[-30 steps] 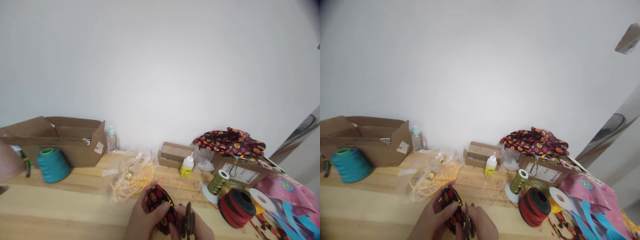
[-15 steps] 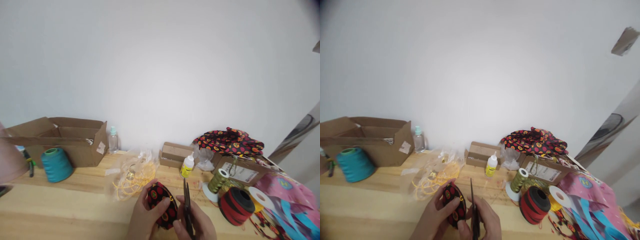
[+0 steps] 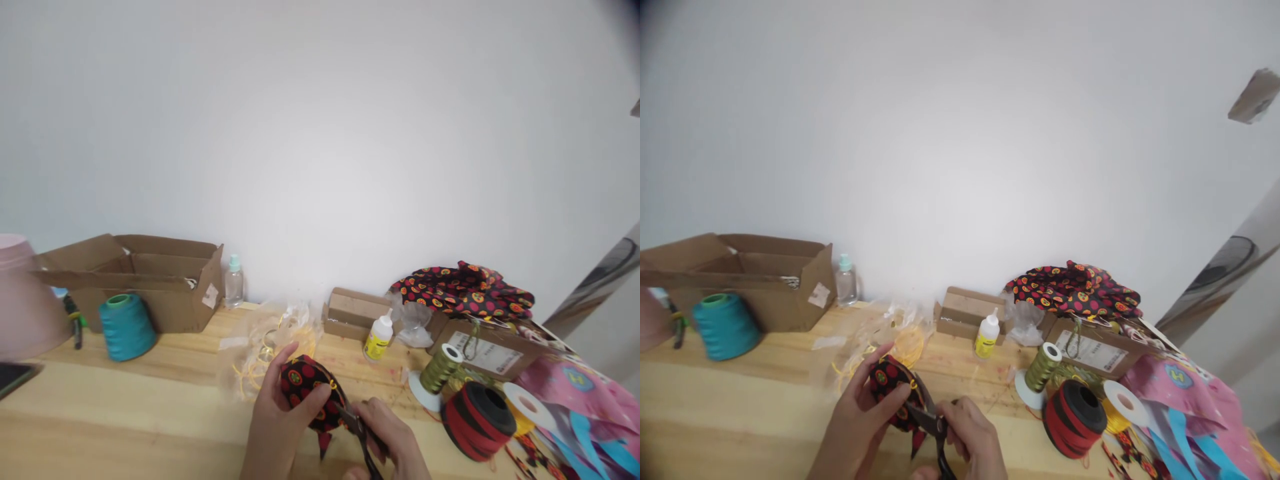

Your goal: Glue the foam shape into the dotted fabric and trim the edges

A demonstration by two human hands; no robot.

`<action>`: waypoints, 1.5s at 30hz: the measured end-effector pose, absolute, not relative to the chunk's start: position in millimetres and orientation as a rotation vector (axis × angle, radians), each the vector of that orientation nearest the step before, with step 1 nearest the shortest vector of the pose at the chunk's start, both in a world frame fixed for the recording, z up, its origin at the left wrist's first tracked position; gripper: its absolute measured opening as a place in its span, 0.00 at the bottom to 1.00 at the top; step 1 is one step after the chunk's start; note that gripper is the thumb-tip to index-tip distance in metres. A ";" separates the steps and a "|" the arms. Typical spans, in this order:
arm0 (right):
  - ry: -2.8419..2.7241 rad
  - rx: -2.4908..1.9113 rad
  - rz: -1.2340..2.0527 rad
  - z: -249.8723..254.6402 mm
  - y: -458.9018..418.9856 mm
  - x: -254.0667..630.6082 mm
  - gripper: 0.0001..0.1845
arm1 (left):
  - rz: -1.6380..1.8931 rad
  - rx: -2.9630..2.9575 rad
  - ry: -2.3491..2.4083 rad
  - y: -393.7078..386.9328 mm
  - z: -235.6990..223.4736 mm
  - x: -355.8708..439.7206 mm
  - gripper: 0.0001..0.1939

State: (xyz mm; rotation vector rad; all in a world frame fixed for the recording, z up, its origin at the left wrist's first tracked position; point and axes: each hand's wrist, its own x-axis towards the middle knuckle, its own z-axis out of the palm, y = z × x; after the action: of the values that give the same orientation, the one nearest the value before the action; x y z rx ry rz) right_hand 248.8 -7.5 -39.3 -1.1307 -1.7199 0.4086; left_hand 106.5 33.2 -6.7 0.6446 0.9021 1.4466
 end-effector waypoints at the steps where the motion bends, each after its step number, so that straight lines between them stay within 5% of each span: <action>1: -1.749 -1.141 0.427 -36.7 -8.1 249.7 0.25 | 1.443 0.651 0.898 32.8 -6.5 107.0 0.37; 23: -1.557 -1.001 1.219 -18.6 -14.6 250.7 0.19 | 1.335 0.757 0.968 29.0 -4.3 109.4 0.37; 45: -1.483 -0.944 1.270 -17.5 -15.5 251.5 0.21 | 1.325 0.805 0.996 27.2 -5.1 113.7 0.36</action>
State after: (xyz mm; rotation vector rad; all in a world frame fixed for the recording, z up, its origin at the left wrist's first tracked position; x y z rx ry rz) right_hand 251.5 -15.5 -17.5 -0.9442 -1.4835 1.2698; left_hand 113.7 27.2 -5.1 0.8046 0.9960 1.3255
